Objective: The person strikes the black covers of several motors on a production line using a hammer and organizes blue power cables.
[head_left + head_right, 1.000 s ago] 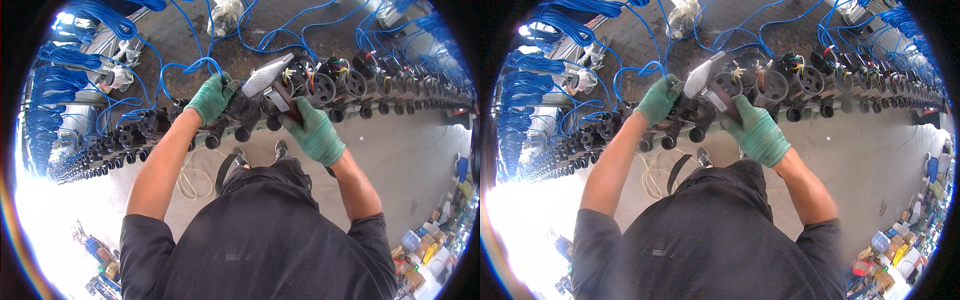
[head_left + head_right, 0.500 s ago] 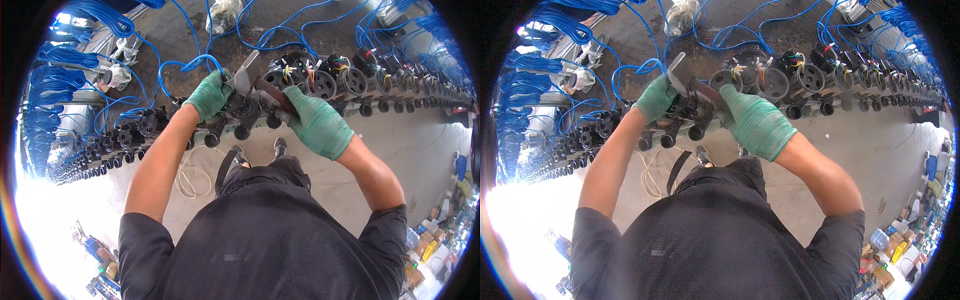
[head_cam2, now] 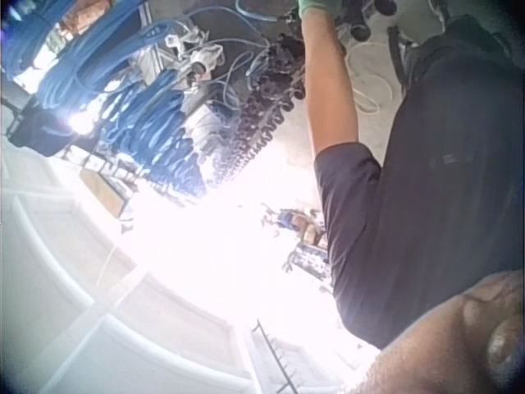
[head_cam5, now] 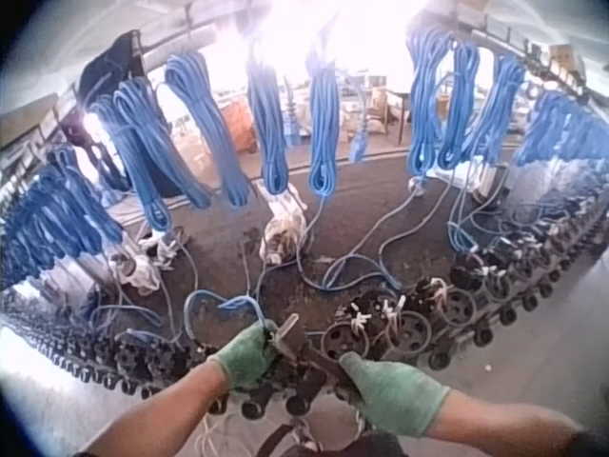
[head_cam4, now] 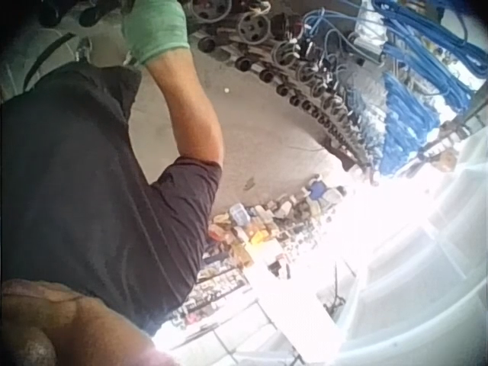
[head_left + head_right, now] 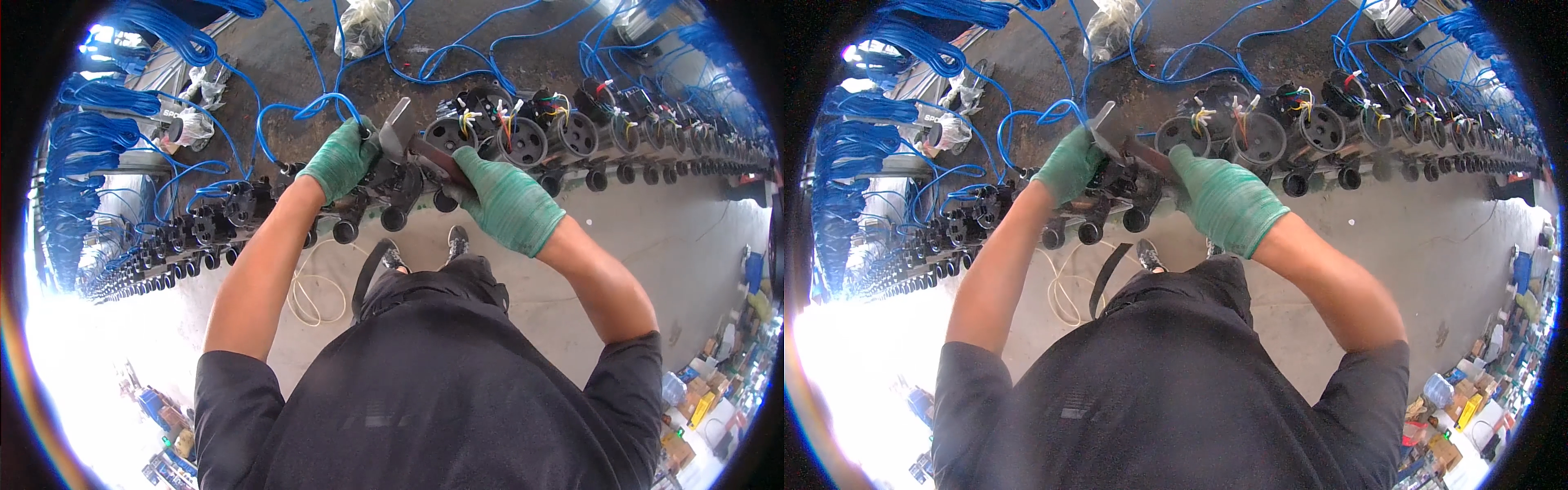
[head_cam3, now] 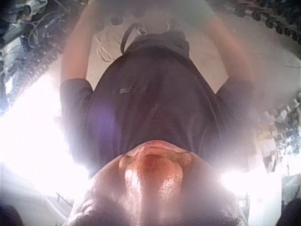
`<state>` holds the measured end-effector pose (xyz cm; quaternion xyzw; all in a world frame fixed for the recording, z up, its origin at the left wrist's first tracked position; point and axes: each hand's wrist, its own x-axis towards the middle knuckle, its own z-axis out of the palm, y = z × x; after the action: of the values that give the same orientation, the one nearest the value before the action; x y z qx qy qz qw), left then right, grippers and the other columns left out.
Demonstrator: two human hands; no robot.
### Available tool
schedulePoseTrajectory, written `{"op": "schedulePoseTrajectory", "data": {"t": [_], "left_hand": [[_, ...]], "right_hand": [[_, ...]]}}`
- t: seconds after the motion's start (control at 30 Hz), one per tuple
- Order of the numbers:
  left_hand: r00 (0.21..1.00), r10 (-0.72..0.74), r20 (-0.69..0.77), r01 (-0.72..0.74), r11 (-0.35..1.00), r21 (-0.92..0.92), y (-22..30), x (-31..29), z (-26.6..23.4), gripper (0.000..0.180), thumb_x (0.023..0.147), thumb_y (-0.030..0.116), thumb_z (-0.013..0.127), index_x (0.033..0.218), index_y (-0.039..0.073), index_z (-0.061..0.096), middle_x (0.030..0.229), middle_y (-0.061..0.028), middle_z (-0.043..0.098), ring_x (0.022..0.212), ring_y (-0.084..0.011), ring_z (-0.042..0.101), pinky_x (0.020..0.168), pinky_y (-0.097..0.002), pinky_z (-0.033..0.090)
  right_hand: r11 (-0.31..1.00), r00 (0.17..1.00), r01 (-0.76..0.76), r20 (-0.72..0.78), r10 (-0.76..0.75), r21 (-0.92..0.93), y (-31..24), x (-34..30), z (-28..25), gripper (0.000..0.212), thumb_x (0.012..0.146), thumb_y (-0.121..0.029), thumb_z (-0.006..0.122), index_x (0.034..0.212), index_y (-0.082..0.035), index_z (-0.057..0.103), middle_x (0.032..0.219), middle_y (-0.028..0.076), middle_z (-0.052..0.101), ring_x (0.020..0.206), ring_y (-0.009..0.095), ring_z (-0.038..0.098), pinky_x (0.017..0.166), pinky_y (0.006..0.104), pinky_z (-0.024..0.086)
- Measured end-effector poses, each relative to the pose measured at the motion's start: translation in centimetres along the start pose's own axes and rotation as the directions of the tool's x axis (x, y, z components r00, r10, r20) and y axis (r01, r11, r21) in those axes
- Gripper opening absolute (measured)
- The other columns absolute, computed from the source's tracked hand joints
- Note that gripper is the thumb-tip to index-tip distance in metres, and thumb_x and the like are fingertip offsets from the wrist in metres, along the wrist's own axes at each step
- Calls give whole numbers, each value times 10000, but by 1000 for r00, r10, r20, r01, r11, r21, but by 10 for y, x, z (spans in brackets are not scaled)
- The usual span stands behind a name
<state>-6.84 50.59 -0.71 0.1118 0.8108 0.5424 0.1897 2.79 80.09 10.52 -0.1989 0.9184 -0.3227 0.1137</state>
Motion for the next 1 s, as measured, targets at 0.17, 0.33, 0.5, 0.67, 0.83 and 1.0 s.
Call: {"op": "schedulePoseTrajectory", "data": {"t": [0.17, 0.33, 0.5, 0.67, 0.83, 1.0], "left_hand": [[999, 26, -25, -22, 988, 153, 16, -6, 0, 66, 1045, 90, 610, 1098, 53, 595, 938, -70, 635, 845, -163, 539, 816, -349, 489], [992, -56, -113, 76, 981, 177, 43, -15, 10, 130, 1056, 149, 614, 1107, 31, 594, 929, -108, 668, 815, -186, 540, 798, -369, 497], [964, -202, -173, 235, 951, 199, 57, -21, 11, 262, 1051, 239, 637, 1171, 9, 598, 977, -163, 715, 815, -249, 606, 797, -401, 516], [937, -202, -283, 264, 944, 199, 60, -26, 17, 331, 1031, 307, 656, 1151, 0, 619, 987, -235, 730, 870, -398, 671, 806, -441, 522], [930, -114, -348, 211, 944, 254, 65, -33, 23, 326, 1018, 312, 662, 1104, -2, 637, 974, -262, 728, 925, -467, 683, 796, -465, 521], [945, -117, -304, 132, 991, 28, 49, -35, 22, 328, 1008, 283, 698, 1153, -3, 627, 928, -175, 722, 847, -247, 698, 783, -380, 539]], "right_hand": [[1000, 1000, -15, -5, 15, 24, 1, -1, 1, 253, 994, -199, 673, 1144, -47, 537, 845, 253, 684, 829, 486, 670, 674, 542, 497], [999, 1000, -21, -18, 22, 49, 2, -3, 3, 275, 987, -209, 686, 1159, -52, 540, 846, 258, 684, 826, 490, 666, 670, 542, 490], [994, 998, 5, -57, 1, 105, 6, -3, 2, 282, 980, -198, 695, 1162, -39, 549, 859, 272, 676, 831, 495, 662, 674, 539, 479], [991, 1000, -4, -28, 8, 137, 5, -1, -2, 282, 976, -188, 697, 1158, -32, 548, 862, 275, 670, 836, 499, 657, 678, 540, 475], [998, 1000, 28, -10, -27, 62, 3, -4, -6, 297, 977, -178, 692, 1178, -29, 533, 867, 278, 669, 851, 500, 656, 685, 541, 477], [991, 1000, 13, 14, -15, 133, 0, 0, -5, 331, 978, -196, 689, 1185, -6, 515, 847, 268, 694, 859, 491, 683, 701, 543, 512]]}}
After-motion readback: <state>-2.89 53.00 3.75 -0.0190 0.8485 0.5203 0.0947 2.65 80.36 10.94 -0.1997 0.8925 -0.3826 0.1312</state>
